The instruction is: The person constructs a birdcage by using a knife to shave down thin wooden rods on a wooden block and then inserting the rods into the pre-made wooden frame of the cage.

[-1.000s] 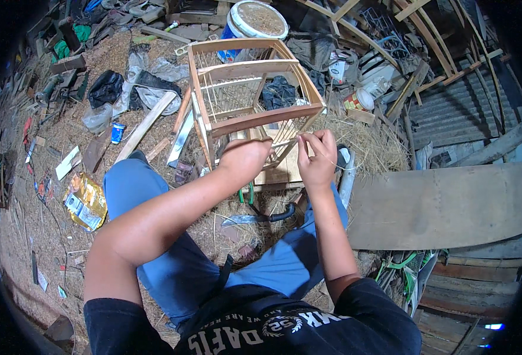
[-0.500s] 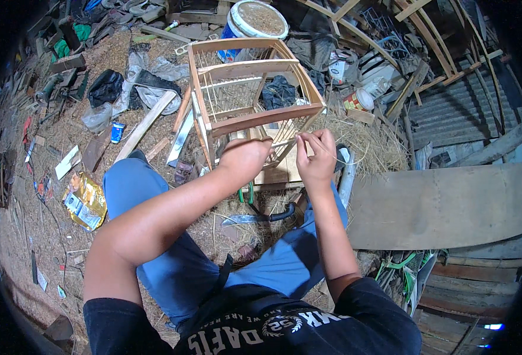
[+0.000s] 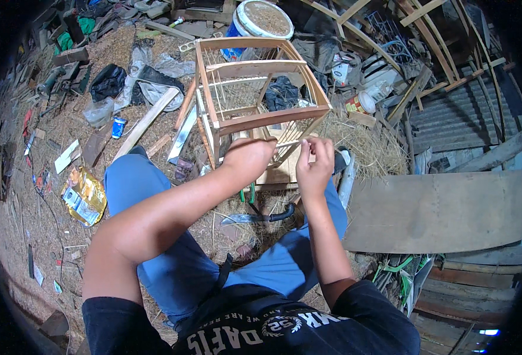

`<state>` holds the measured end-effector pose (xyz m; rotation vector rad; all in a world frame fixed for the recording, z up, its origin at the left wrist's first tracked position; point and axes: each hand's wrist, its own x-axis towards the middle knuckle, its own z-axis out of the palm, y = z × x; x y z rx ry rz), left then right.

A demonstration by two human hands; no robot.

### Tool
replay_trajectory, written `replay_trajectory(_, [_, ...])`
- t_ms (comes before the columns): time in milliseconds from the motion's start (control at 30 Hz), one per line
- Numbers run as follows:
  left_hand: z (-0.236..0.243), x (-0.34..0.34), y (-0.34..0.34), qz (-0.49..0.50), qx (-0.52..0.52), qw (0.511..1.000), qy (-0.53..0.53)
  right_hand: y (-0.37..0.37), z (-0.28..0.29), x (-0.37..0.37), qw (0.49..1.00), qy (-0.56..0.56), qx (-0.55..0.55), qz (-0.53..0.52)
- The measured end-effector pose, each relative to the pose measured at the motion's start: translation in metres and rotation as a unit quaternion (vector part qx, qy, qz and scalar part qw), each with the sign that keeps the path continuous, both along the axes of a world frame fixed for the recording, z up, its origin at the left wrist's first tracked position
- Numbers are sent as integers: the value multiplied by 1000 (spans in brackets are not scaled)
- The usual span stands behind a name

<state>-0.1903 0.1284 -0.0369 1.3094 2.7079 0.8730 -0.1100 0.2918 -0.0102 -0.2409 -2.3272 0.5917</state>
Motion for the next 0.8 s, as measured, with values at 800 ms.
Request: replay_trajectory(800, [33,-81,-43,156,55,984,71,86,-115,50,874,-45,-470,-117])
